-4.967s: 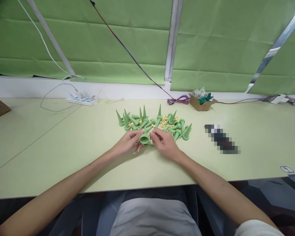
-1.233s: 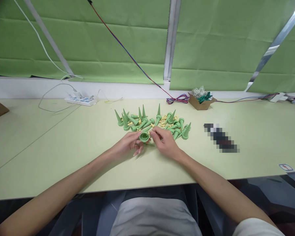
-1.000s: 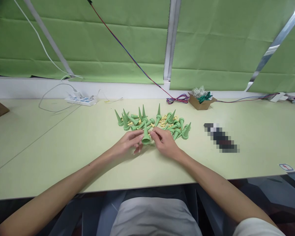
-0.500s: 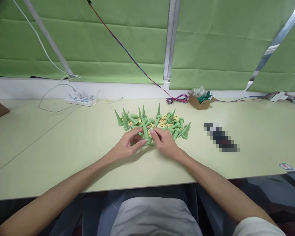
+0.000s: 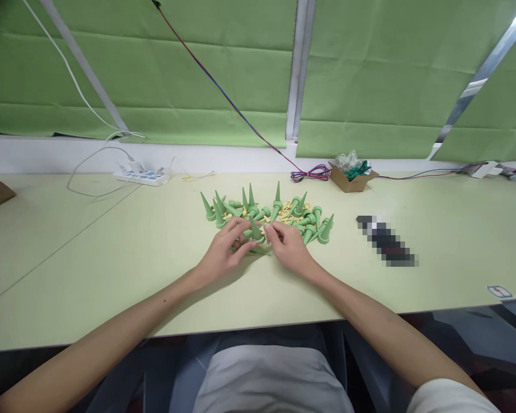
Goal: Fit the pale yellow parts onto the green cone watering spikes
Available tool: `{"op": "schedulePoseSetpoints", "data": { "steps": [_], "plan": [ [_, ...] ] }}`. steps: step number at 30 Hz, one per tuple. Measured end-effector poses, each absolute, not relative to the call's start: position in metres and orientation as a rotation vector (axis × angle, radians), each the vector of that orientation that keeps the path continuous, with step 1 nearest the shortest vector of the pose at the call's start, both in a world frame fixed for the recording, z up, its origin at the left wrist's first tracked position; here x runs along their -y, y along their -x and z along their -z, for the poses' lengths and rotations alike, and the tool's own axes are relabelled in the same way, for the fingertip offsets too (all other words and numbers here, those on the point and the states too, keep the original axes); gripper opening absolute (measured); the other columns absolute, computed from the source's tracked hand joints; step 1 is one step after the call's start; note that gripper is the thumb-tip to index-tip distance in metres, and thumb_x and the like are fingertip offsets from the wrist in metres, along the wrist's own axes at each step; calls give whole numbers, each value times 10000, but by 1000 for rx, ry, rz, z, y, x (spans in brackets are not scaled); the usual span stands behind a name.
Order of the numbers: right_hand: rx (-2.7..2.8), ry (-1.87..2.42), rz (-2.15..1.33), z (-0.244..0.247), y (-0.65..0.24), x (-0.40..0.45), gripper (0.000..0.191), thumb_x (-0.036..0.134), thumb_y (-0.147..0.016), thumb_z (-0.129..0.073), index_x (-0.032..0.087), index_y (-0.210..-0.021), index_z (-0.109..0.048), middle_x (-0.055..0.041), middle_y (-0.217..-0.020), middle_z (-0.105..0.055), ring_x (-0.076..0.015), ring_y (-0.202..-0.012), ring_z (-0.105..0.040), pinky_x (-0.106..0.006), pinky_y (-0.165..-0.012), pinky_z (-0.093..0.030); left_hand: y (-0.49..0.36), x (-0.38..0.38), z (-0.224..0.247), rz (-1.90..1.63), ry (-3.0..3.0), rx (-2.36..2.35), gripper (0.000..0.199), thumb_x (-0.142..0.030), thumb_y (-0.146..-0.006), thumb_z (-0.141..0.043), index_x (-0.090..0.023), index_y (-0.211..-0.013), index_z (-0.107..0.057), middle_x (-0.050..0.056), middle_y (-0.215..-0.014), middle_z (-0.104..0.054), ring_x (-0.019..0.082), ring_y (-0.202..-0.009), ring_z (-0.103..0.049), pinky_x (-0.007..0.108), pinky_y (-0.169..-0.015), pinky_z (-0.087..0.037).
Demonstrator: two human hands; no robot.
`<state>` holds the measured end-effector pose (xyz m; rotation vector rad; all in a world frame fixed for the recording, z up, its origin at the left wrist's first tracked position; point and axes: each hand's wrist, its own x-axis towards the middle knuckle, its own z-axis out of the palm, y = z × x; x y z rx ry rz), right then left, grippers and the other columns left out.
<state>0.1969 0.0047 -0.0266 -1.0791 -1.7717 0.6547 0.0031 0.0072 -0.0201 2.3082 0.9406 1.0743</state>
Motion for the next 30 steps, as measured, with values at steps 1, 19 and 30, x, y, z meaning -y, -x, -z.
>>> {"op": "schedulePoseSetpoints", "data": {
  "steps": [1,19,30],
  "plan": [
    [1750,1078,-659,27,-197,-5,439,466,-996,-431,204,-644,-434,40,-547,-389,-118,-518,-355,-278,-525,-292,-4,-7,19,-1088,-2283,-967,265,-285,-950,-527,-218,-1205,-550,83,-1118,-538,114,-708,-543,234,-595,-463],
    [1840,978,-531,25,-197,1,299,366,-999,-450,202,-758,-515,24,-633,-455,-121,-564,-390,-273,-554,-318,-6,-8,9,-787,-1668,-928,694,-682,-930,-355,-113,-713,-686,68,-658,-625,111,-494,-512,245,-472,-393],
    [1855,989,-535,27,-199,0,255,359,-1000,-445,212,-806,-521,32,-624,-448,-126,-548,-387,-272,-544,-313,-2,-9,11,-808,-1722,-904,506,-620,-898,-512,-157,-706,-581,-20,-510,-492,107,-465,-485,247,-491,-390]
  ]
}}
